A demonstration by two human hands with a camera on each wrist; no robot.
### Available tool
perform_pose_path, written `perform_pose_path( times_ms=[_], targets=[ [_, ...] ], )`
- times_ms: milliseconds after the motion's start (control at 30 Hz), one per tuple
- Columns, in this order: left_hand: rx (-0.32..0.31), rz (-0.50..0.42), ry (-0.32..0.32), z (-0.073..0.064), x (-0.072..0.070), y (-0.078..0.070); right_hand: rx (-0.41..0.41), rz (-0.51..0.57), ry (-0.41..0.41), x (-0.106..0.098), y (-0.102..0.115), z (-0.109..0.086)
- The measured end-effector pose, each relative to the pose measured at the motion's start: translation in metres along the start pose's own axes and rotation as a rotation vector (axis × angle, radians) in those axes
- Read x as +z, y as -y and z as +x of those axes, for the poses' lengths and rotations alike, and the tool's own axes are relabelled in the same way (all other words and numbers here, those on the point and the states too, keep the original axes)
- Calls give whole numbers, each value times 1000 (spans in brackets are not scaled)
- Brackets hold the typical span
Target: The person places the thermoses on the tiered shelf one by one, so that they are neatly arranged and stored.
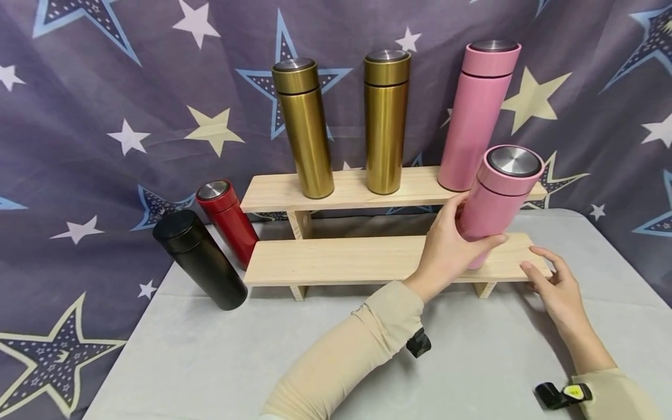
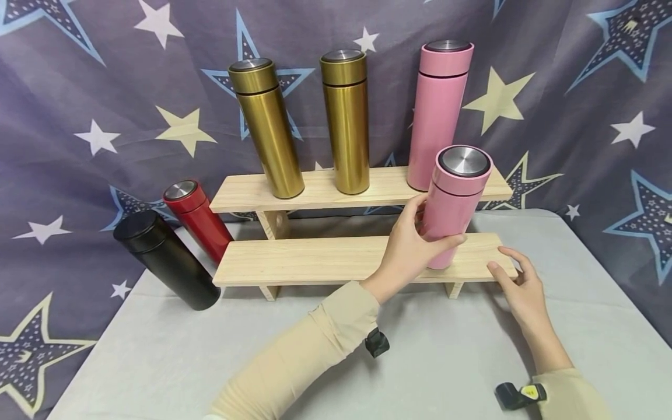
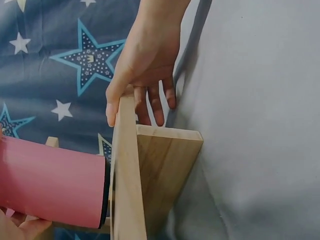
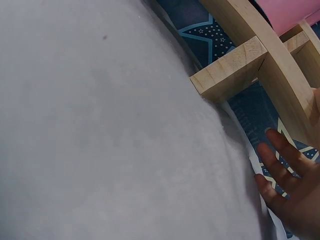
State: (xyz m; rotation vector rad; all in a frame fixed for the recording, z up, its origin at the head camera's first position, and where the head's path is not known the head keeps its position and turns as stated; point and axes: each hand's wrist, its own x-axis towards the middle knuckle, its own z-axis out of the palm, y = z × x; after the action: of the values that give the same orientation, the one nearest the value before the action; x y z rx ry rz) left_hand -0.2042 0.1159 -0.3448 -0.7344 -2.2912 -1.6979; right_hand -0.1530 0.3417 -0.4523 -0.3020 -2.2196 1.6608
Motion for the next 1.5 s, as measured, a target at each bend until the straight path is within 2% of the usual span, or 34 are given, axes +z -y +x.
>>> perform_pose_path(
  times_ms=[367,800,1167,1333,1400,1500],
  targets=[
    [4,-13,-5,2,5,8,4,-24,-1,0,-1,1],
    [-44,-6,30,5,4,13,5,29,8,2,0,0],
    [-59,17,61,8,4,12,6,54,14,1,0,1],
    [-51,91,96,6,-2,12,14,66,9,1,0,1],
    [-54,134,94,2,-5,12,15,58,7,1,0,1],
    [-58,150,87,-4,-13,10,15,47,9,1,0,1]
  ],
)
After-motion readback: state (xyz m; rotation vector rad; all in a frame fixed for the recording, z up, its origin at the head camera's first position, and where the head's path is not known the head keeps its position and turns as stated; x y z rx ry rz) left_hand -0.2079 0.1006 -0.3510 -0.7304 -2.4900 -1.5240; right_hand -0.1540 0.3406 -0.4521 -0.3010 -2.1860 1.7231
